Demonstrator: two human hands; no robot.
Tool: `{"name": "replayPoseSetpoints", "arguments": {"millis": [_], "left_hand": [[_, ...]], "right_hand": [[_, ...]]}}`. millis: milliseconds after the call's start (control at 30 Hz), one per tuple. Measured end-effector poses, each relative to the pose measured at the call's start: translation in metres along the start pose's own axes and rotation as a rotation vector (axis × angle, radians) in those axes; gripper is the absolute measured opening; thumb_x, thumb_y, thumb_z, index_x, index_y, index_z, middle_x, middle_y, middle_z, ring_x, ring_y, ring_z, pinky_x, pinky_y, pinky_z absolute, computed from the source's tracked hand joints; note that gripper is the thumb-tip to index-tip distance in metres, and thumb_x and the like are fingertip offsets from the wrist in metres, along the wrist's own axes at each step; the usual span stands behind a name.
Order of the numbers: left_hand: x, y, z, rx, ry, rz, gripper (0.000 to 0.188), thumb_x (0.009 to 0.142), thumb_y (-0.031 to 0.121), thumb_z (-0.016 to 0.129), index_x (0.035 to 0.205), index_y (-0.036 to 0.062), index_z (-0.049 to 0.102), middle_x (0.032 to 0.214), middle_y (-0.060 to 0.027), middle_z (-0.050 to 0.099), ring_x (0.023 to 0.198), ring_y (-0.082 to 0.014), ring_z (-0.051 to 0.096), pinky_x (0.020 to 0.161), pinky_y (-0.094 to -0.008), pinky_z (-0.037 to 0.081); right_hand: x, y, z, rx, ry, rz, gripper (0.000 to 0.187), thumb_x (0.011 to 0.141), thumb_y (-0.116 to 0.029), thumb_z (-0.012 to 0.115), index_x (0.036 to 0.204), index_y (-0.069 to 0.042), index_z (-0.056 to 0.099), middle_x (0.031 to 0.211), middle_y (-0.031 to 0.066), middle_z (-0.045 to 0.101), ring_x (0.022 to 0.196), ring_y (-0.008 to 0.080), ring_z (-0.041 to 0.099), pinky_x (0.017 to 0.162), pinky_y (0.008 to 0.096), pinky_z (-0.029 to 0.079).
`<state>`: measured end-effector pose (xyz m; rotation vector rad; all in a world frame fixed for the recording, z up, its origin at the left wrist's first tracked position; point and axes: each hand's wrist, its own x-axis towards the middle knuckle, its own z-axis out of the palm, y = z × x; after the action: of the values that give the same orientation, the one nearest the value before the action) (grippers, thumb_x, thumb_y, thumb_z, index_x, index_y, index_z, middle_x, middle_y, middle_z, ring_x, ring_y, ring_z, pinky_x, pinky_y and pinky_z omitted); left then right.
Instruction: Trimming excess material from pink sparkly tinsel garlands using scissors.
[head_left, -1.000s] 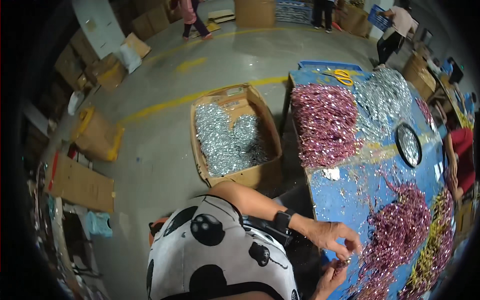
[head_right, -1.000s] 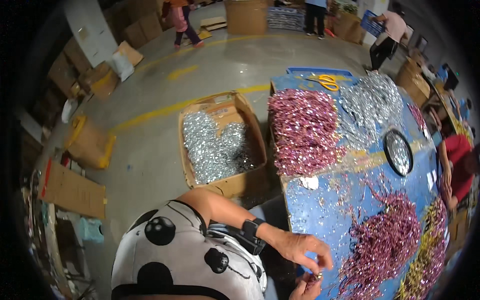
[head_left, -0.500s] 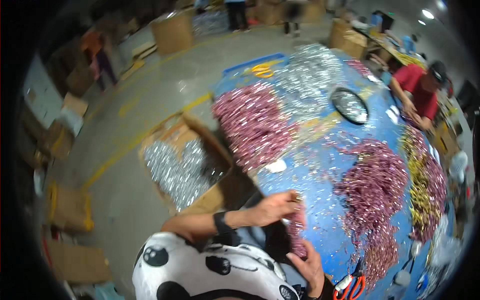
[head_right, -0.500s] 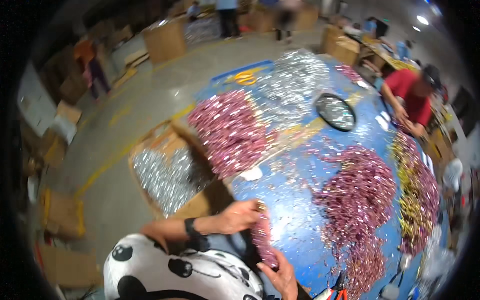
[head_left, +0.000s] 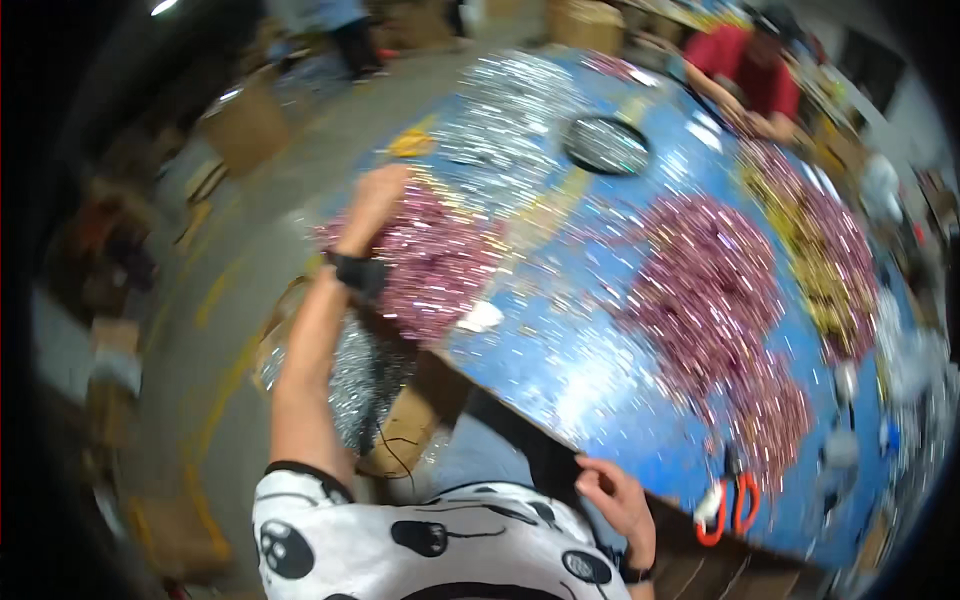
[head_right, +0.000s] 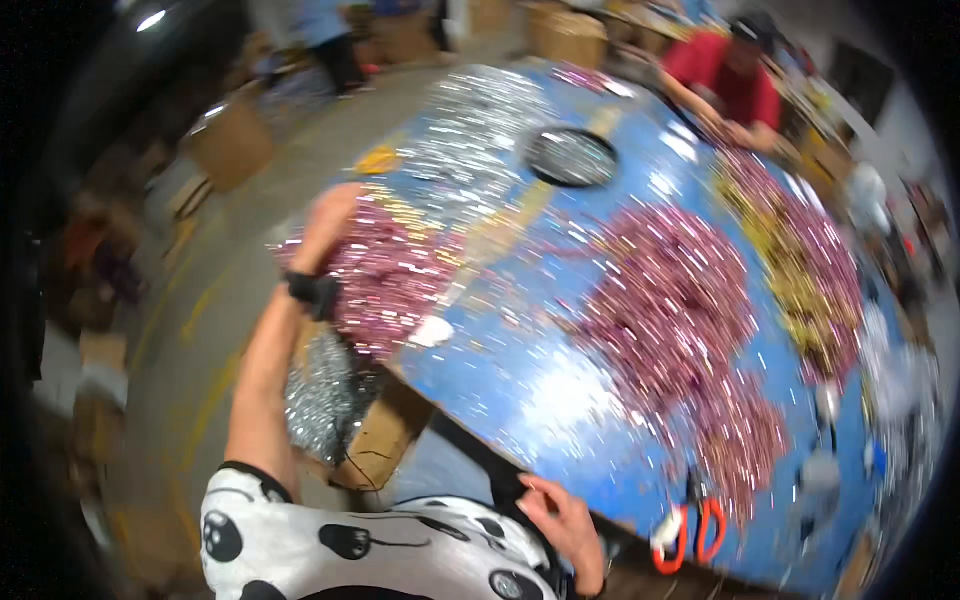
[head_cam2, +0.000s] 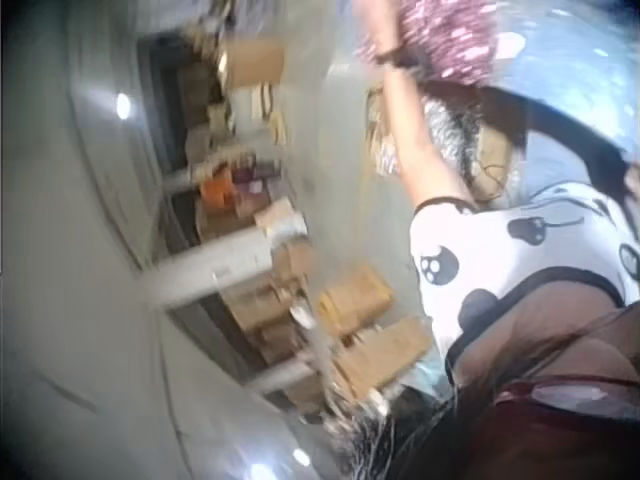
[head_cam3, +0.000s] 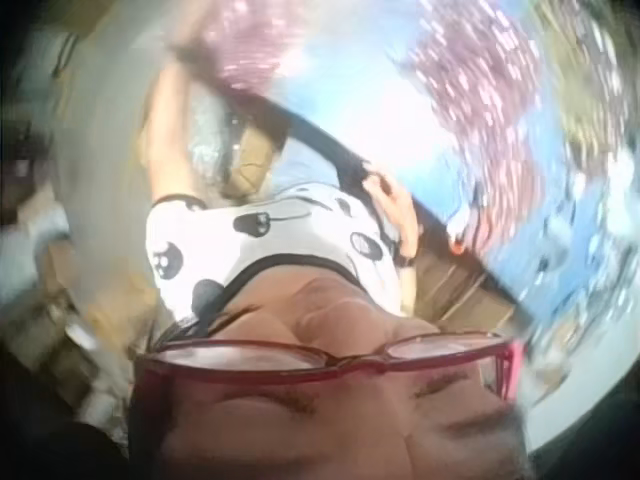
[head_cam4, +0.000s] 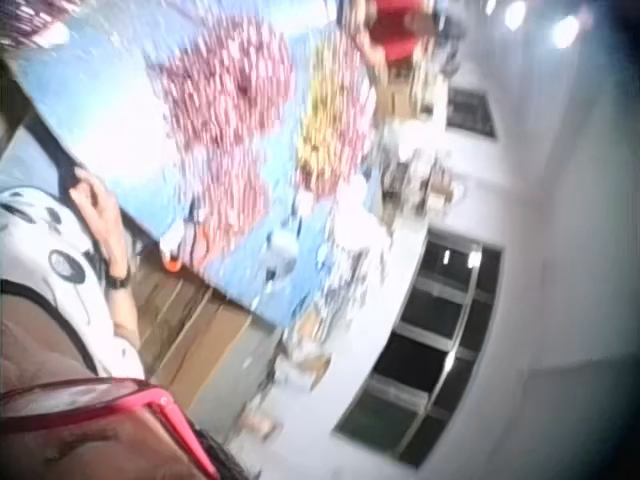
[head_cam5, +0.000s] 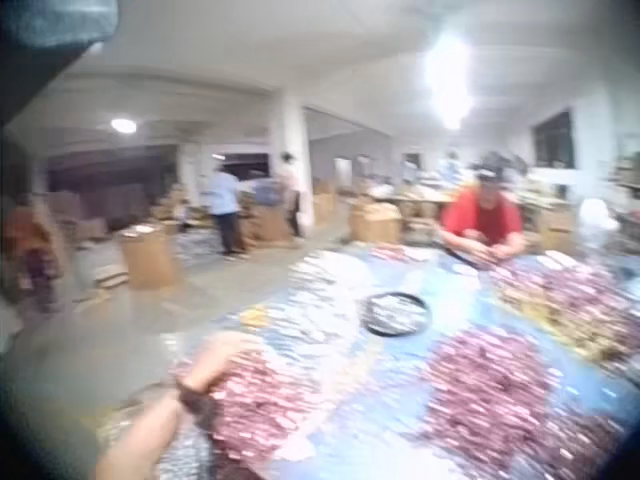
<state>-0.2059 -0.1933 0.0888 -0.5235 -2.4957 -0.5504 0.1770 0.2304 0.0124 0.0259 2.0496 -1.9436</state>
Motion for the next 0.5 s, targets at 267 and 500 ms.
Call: {"name": "replayPoseSetpoints", "arguments": {"millis": [267, 500], "left_hand": [[0.017, 0.020, -0.011, -0.165, 0.039, -0.070, 0.038, 0.101, 0.028, 0.044, 0.121, 0.0019, 0.062, 0.121, -0.0169, 0.064, 0.119, -0.0329, 0.056, 0.098, -0.0381, 0.043], [0.002, 0.170, -0.005, -0.213, -0.121, 0.230, 0.026, 0.094, 0.019, 0.059, 0.113, 0.0028, 0.065, 0.110, -0.0141, 0.067, 0.104, -0.0276, 0.062, 0.089, -0.0367, 0.047]], "right_hand": [[-0.023, -0.005, -0.010, -0.036, 0.122, 0.045, 0.034, 0.092, -0.008, 0.063, 0.124, 0.000, 0.060, 0.090, 0.0002, 0.061, 0.083, 0.0073, 0.056, 0.079, 0.0233, 0.048], [-0.025, 0.005, -0.015, -0.016, 0.246, -0.014, 0.033, 0.091, -0.014, 0.067, 0.122, -0.003, 0.062, 0.088, -0.0004, 0.061, 0.075, 0.0053, 0.052, 0.069, 0.0210, 0.046]]}}
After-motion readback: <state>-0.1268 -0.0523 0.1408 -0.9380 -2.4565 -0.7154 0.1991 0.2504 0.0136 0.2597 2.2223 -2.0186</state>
